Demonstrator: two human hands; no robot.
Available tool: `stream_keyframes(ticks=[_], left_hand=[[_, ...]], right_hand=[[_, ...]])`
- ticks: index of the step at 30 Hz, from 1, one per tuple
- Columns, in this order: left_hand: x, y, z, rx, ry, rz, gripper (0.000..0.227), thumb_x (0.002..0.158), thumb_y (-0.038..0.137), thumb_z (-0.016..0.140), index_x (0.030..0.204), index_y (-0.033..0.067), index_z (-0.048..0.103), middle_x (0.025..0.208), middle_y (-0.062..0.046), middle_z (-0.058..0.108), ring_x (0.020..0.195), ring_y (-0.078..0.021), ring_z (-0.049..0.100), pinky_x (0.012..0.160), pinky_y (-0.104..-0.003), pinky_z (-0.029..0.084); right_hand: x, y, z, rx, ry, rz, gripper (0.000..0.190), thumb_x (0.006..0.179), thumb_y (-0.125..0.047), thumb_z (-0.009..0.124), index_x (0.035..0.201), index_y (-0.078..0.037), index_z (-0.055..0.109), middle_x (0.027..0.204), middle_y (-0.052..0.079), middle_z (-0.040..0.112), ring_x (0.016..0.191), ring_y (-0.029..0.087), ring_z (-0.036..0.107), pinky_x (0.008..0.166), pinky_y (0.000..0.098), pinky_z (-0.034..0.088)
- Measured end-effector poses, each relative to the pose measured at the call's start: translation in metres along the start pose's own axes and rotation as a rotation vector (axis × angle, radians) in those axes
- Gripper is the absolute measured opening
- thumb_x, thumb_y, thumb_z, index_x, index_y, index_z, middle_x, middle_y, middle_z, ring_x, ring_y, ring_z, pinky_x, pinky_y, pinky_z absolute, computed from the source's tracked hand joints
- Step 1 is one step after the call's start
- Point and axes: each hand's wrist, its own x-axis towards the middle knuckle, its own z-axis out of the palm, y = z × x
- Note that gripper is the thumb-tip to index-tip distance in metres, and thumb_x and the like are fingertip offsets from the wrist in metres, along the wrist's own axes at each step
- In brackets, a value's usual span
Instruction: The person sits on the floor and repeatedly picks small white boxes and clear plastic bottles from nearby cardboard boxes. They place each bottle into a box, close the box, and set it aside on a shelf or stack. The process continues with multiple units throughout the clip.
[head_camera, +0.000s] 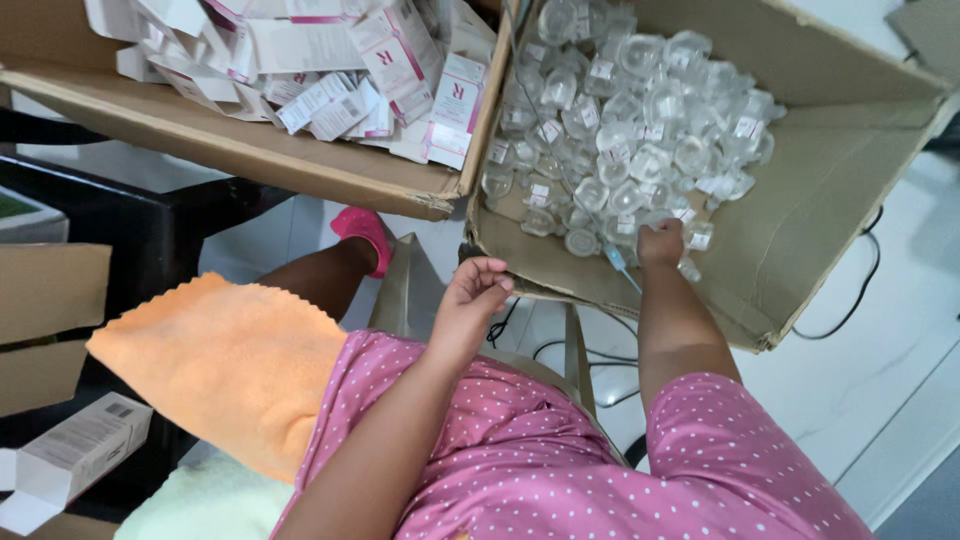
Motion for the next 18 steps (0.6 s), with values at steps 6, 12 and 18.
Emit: stream_keyframes(ticks=[6, 12, 18], left_hand=[[0.003, 0.002, 0.001, -0.106, -0.027, 0.142, 0.032, 0.094, 0.001, 0.066, 0.123, 0.0053, 0.055, 0.100, -0.001, 0.062, 0.087, -0.0082, 0.058, 0.079, -0.022, 0.048], [-0.047, 0.059, 0.014, -0.015, 0.023, 0.496, 0.062, 0.088, 0.000, 0.071, 0.141, 0.0099, 0.040, 0.129, -0.007, 0.049, 0.105, -0.0134, 0.054, 0.090, -0.029, 0.050], [-0.156, 0.141, -0.034, 0.712, 0.485, 1.032, 0.082, 0.084, 0.008, 0.080, 0.153, 0.0078, 0.035, 0.160, -0.019, 0.031, 0.146, -0.0394, 0.040, 0.115, -0.045, 0.044]], right_hand=[[0.013, -0.096, -0.035, 0.489, 0.609, -0.216, 0.026, 0.088, -0.010, 0.065, 0.112, -0.004, 0.058, 0.115, 0.016, 0.060, 0.109, 0.033, 0.059, 0.097, 0.0435, 0.046], [-0.087, -0.272, -0.101, 0.812, 0.394, -0.821, 0.012, 0.093, -0.006, 0.062, 0.104, -0.004, 0.064, 0.109, 0.011, 0.061, 0.099, 0.022, 0.055, 0.081, 0.0310, 0.041], [-0.301, -0.375, -0.150, 0.897, -0.439, -1.451, 0.011, 0.091, -0.008, 0.063, 0.101, -0.004, 0.060, 0.101, 0.007, 0.057, 0.097, 0.021, 0.054, 0.088, 0.0299, 0.044]])
